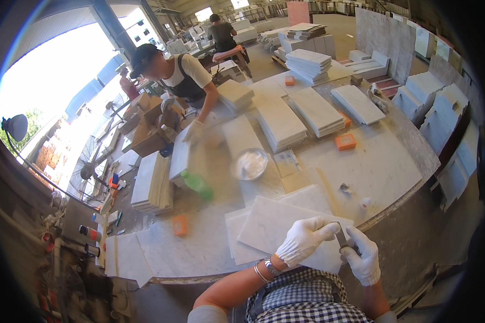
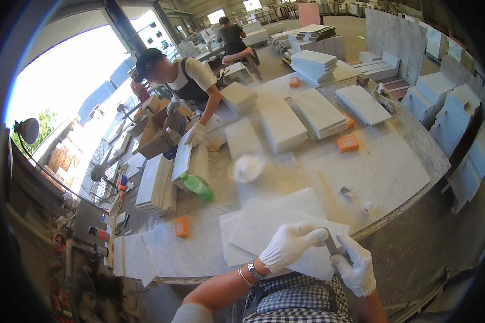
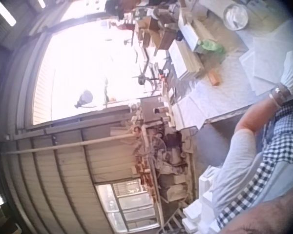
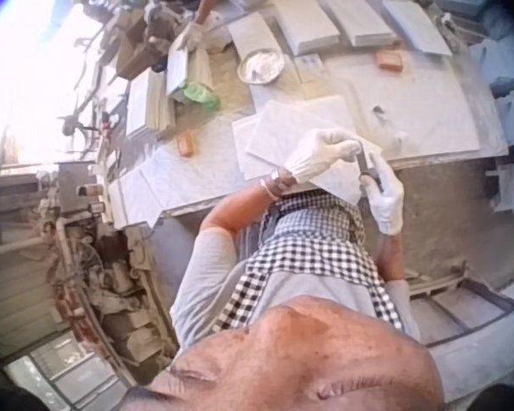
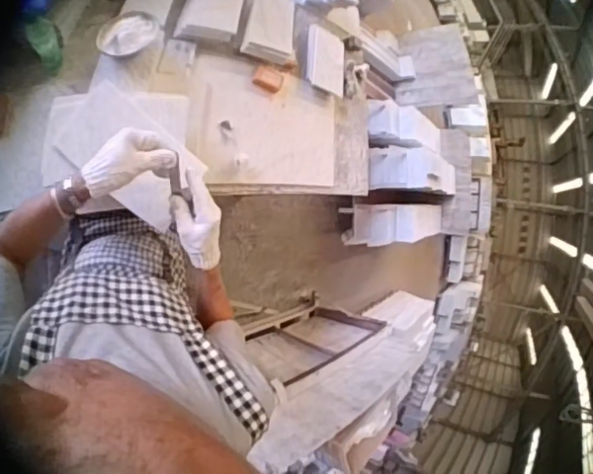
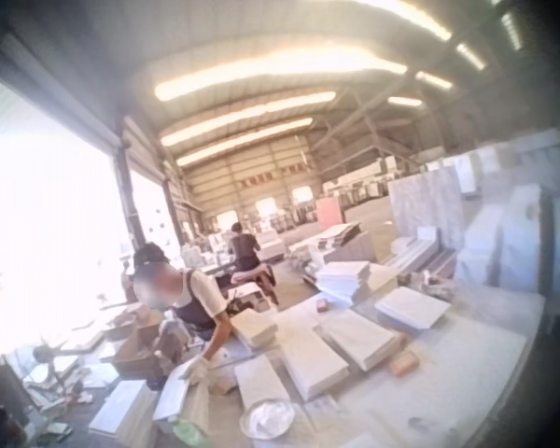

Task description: The person picks up white rectangular panels from a workbench, scrapes edges with a metal tool, and smooths surfaces with an orange sponge. The person handles panels one at a time, turning them over and placing them back on the table.

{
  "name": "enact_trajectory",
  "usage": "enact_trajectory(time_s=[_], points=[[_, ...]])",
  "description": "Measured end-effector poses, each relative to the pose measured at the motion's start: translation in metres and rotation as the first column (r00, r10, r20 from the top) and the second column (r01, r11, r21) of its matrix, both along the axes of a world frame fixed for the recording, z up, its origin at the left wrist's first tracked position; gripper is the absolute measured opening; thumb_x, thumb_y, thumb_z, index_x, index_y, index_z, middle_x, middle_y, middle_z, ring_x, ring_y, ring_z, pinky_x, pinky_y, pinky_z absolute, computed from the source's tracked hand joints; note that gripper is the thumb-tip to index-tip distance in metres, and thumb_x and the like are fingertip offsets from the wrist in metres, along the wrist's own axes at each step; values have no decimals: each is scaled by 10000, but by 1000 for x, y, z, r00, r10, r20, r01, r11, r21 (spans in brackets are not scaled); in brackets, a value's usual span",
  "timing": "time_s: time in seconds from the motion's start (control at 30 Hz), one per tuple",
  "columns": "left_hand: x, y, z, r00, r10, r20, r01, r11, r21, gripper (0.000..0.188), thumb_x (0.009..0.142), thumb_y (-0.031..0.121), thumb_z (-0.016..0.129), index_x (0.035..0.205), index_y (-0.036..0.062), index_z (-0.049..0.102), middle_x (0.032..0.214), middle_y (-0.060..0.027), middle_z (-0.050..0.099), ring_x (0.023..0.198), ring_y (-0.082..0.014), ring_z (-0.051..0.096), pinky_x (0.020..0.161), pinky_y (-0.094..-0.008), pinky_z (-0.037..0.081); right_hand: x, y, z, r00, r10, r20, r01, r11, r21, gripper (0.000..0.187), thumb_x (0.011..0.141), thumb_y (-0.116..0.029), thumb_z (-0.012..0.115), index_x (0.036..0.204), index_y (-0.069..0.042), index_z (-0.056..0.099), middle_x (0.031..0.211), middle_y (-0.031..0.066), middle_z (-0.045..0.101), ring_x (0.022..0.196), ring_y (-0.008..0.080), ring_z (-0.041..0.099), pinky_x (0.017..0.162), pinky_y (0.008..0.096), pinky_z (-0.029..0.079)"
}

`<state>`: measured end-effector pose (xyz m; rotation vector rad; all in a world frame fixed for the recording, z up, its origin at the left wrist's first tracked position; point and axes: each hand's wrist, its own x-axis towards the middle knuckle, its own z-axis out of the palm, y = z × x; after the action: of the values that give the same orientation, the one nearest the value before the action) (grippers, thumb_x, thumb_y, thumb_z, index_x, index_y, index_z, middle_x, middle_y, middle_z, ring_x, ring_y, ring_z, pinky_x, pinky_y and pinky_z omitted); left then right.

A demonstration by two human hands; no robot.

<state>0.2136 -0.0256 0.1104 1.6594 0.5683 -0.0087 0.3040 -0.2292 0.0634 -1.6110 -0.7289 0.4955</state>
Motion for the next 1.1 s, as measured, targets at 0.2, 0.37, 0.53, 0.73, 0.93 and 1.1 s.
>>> enact_trajectory(time_s=[0.2,0.37,0.53,0.73,0.93,1.1], points=[[-12,19,-30,973,-85,216,-116,626,771,590,931,438,720,1385,74,628,1363,-201,643,1263,-377,604,1047,-493,486,22,-28,-9,960,-198,-200,205,979,14,512,907,49,634,1414,22,575,830,87,661,628,123,644,540,296,596],[-23,22,-57,993,-21,-116,118,283,952,913,895,640,651,1473,-48,489,1566,-295,416,1468,-517,328,1201,-709,136,37,-49,-12,924,-255,-286,290,953,87,484,953,-6,634,1431,26,566,818,88,672,626,110,633,545,282,595],[-26,9,-63,975,-45,-217,221,238,946,969,921,605,631,1519,-114,378,1600,-358,327,1511,-560,225,1213,-710,80,43,-63,-12,899,-282,-336,326,942,81,472,957,-88,708,1397,37,594,851,96,699,664,123,659,559,285,594],[17,-35,-57,971,-71,-230,241,266,934,988,901,660,617,1510,-90,409,1585,-357,352,1502,-559,246,1207,-707,106,44,-65,-7,870,-332,-364,381,922,70,468,957,-76,703,1398,41,595,876,93,700,680,118,662,567,276,596],[27,-101,-43,370,-918,142,469,317,825,857,863,610,685,1447,4,521,1488,-283,494,1432,-411,425,1204,-575,273,52,-72,2,860,-398,-319,419,908,-5,466,956,-63,694,1403,30,598,882,82,701,697,106,656,577,268,592],[27,-37,-50,761,-648,-29,337,357,871,817,892,581,680,1446,1,522,1522,-266,494,1464,-469,396,1227,-625,208,55,-77,3,886,-390,-251,385,920,-67,412,956,-45,688,1362,14,640,893,76,704,716,97,662,585,253,575]])
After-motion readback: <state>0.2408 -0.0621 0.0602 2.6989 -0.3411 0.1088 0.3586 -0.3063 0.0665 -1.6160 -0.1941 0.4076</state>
